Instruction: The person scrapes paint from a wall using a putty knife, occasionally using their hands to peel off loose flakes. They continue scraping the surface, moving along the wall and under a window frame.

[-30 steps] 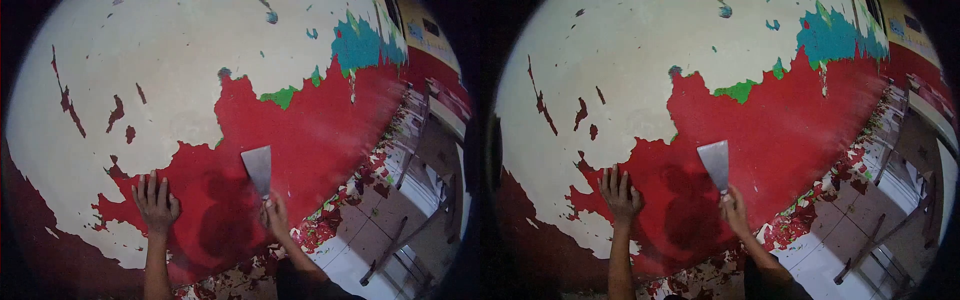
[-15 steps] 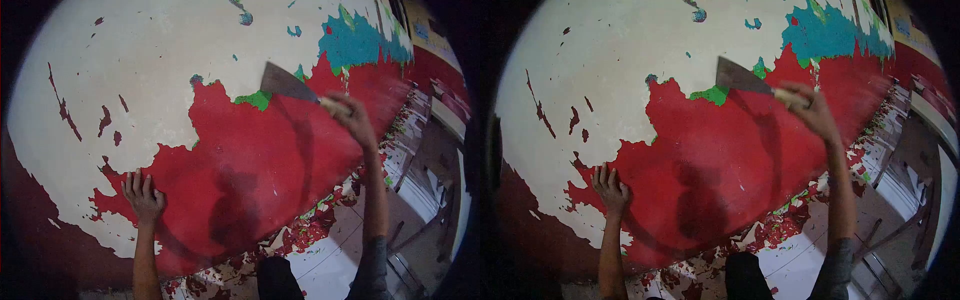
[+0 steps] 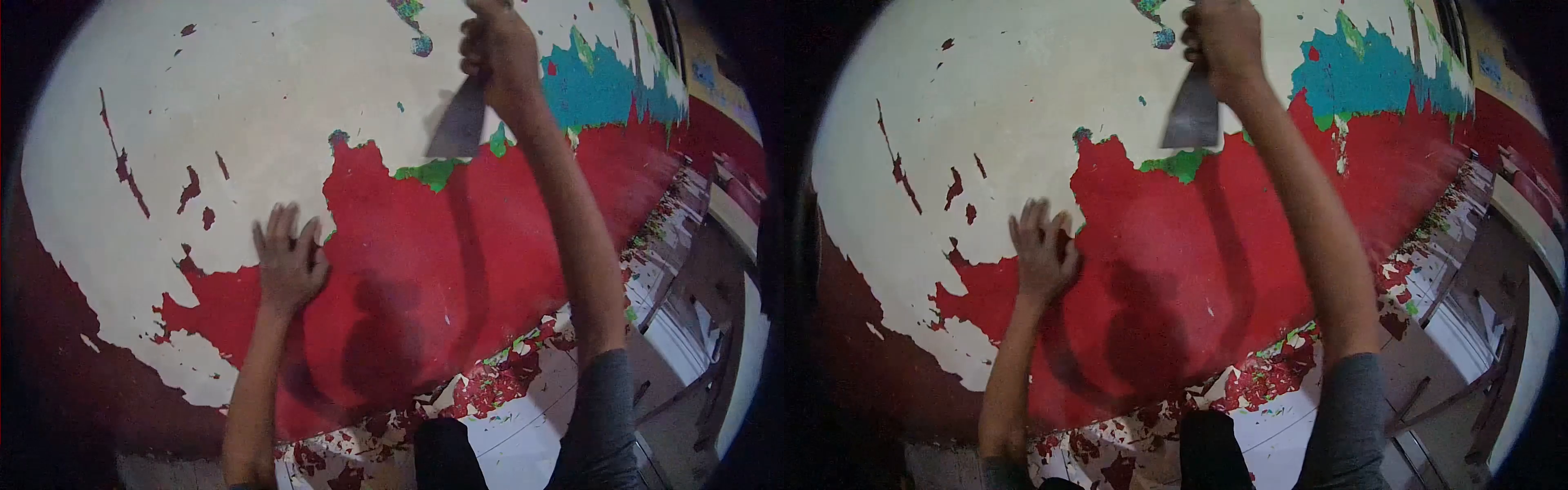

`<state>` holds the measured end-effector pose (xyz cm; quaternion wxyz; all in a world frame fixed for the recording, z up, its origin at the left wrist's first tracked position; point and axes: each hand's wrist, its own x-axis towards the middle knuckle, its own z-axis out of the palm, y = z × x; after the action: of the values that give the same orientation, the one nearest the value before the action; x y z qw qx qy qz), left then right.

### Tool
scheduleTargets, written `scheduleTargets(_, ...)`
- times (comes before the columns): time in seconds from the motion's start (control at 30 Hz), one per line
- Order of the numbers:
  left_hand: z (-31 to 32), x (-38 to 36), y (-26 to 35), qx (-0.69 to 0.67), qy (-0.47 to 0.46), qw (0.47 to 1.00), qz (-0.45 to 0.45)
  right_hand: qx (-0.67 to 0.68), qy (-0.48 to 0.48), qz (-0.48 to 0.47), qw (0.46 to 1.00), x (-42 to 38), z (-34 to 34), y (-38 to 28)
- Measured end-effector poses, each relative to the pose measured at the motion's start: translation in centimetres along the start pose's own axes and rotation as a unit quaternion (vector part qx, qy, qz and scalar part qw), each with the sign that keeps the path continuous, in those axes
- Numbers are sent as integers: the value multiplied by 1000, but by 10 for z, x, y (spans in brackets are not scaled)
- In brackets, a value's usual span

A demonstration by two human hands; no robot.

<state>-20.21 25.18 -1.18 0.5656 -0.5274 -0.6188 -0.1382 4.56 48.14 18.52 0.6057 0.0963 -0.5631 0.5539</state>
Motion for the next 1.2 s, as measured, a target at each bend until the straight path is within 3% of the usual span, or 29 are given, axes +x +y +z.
scheduleTargets(0.1, 14, 20, 21, 18, 17, 999, -33, -91, 63, -9, 994, 1, 47, 7)
scheduleTargets(0.23, 15, 17, 21, 37, -18, 999, -10, -210, 7, -204, 956, 31, 54, 58)
scheduleTargets(0.3, 18, 19, 19, 39, -12, 999, -5, -206, -6, -165, 964, 19, 49, 33)
scheduleTargets(0.33, 21, 20, 16, 44, -6, 999, -2, -306, 6, -260, 916, 22, 45, 44)
scheduleTargets(0.4, 25, 16, 17, 50, -1, 999, -9, -492, 107, -433, 748, 28, 37, 66)
scheduleTargets(0.43, 24, 15, 19, 45, -3, 999, -7, -332, 74, -294, 893, 17, 45, 66)
scheduleTargets(0.47, 21, 16, 19, 42, -4, 999, -5, -148, 37, -137, 979, 8, 51, 63)
scheduleTargets(0.5, 20, 18, 18, 41, -3, 999, -2, -178, 79, -156, 968, 5, 52, 49)
scheduleTargets(0.53, 21, 20, 17, 41, 0, 999, -1, -115, 97, -123, 981, -2, 48, 42)
scheduleTargets(0.57, 21, 19, 18, 40, 0, 999, -2, -414, 73, -332, 844, 11, 31, 77)
scheduleTargets(0.63, 19, 17, 18, 35, 1, 999, 2, -283, 41, -250, 925, 6, 43, 91)
scheduleTargets(0.73, 22, 19, 19, 31, 14, 999, 1, -157, 93, -135, 974, -6, 37, 56)
scheduleTargets(0.77, 21, 18, 20, 33, 13, 999, -2, -504, 49, -296, 810, 15, 27, 98)
scheduleTargets(0.8, 20, 18, 19, 34, 12, 999, -1, -151, 19, -207, 966, -1, 41, 101)
scheduleTargets(0.83, 20, 18, 19, 32, 9, 999, 1, -450, 23, -322, 832, 13, 20, 106)
scheduleTargets(0.87, 20, 18, 18, 29, 9, 1000, 1, -697, 23, -398, 596, 28, -1, 111)
scheduleTargets(0.93, 21, 17, 20, 31, 8, 999, -9, -483, 63, -219, 845, 10, 19, 73)
scheduleTargets(0.97, 20, 17, 21, 36, 3, 999, -11, -348, 49, -245, 904, 8, 33, 82)
scheduleTargets(1.0, 19, 18, 20, 40, -1, 999, -9, -207, 29, -270, 940, 7, 46, 92)
scheduleTargets(1.03, 19, 18, 19, 43, -4, 999, -10, -372, 38, -364, 853, 22, 37, 95)
scheduleTargets(1.07, 19, 18, 20, 45, -5, 999, -13, -522, 42, -443, 728, 28, 37, 85)
scheduleTargets(1.13, 19, 16, 22, 46, -7, 999, -23, -320, 50, -266, 908, 18, 41, 79)
scheduleTargets(1.17, 19, 16, 21, 46, -8, 999, -24, -204, 53, -165, 964, 7, 49, 67)
scheduleTargets(1.2, 19, 18, 20, 45, -9, 999, -19, -182, 57, -148, 971, 2, 52, 56)
